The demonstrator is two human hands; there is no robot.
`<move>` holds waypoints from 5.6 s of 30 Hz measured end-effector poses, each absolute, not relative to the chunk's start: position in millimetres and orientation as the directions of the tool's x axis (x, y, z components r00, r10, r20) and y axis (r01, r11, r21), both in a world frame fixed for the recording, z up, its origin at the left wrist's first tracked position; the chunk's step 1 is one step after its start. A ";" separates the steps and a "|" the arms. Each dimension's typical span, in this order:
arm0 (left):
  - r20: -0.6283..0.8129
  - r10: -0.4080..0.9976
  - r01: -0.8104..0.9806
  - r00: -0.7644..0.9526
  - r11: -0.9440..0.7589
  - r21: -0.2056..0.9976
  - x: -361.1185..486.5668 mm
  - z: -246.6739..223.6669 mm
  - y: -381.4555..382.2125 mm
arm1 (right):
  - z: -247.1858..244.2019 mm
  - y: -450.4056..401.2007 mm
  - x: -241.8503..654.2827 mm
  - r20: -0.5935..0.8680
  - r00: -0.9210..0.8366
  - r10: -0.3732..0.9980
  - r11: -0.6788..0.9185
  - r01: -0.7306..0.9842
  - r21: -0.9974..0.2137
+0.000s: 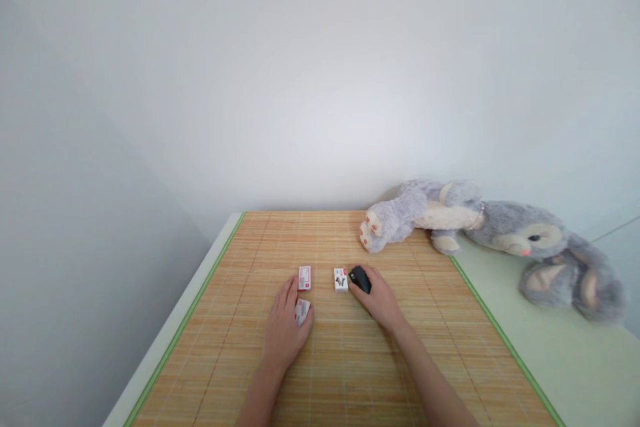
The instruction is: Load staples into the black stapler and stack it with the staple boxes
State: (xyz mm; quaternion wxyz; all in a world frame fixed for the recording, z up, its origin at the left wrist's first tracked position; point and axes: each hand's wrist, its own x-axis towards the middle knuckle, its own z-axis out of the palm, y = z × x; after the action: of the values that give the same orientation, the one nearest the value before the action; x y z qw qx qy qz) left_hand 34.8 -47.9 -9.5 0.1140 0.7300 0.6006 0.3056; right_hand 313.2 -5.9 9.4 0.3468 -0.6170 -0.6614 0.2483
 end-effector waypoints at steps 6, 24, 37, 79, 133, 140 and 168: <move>0.316 0.949 0.788 -0.004 -0.192 0.586 44.8 -18.6 -47.6 | 9.9 22.9 281.1 0.133 -0.108 0.985 0.171 0.651 -0.740; 0.389 0.917 0.818 0.085 -0.287 0.499 35.3 -28.0 -46.3 | 8.2 8.0 195.9 0.124 -0.044 0.991 0.127 0.571 -0.811; 0.366 0.928 0.889 0.071 -0.225 0.398 -16.0 -30.1 -56.2 | 6.0 -68.5 163.4 0.160 -0.197 0.967 0.222 0.349 -0.910; 0.428 0.903 0.891 -0.031 -0.169 0.421 -51.0 -26.6 -37.8 | -1.2 -55.4 130.4 0.251 -0.184 0.950 0.311 0.605 -0.733; 0.282 0.904 0.910 0.322 -0.378 0.172 103.2 -3.7 -95.1 | -15.1 -120.6 299.0 0.094 -0.034 0.995 0.050 0.984 -0.172; 0.295 0.905 0.917 0.307 -0.364 0.164 105.1 -4.5 -94.2 | -13.6 -118.3 312.4 0.065 -0.108 0.992 0.119 0.971 -0.209; 0.327 0.891 0.926 0.314 -0.363 0.100 110.9 -7.0 -97.1 | -14.6 -115.7 307.3 0.085 -0.053 0.995 0.066 0.985 -0.157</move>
State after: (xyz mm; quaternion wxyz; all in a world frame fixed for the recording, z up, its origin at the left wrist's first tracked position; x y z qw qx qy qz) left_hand 110.9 -97.1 -7.0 -0.0528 0.8089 0.5617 0.1655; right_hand 307.3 -115.7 -14.6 0.0853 -0.6828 -0.7250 0.0282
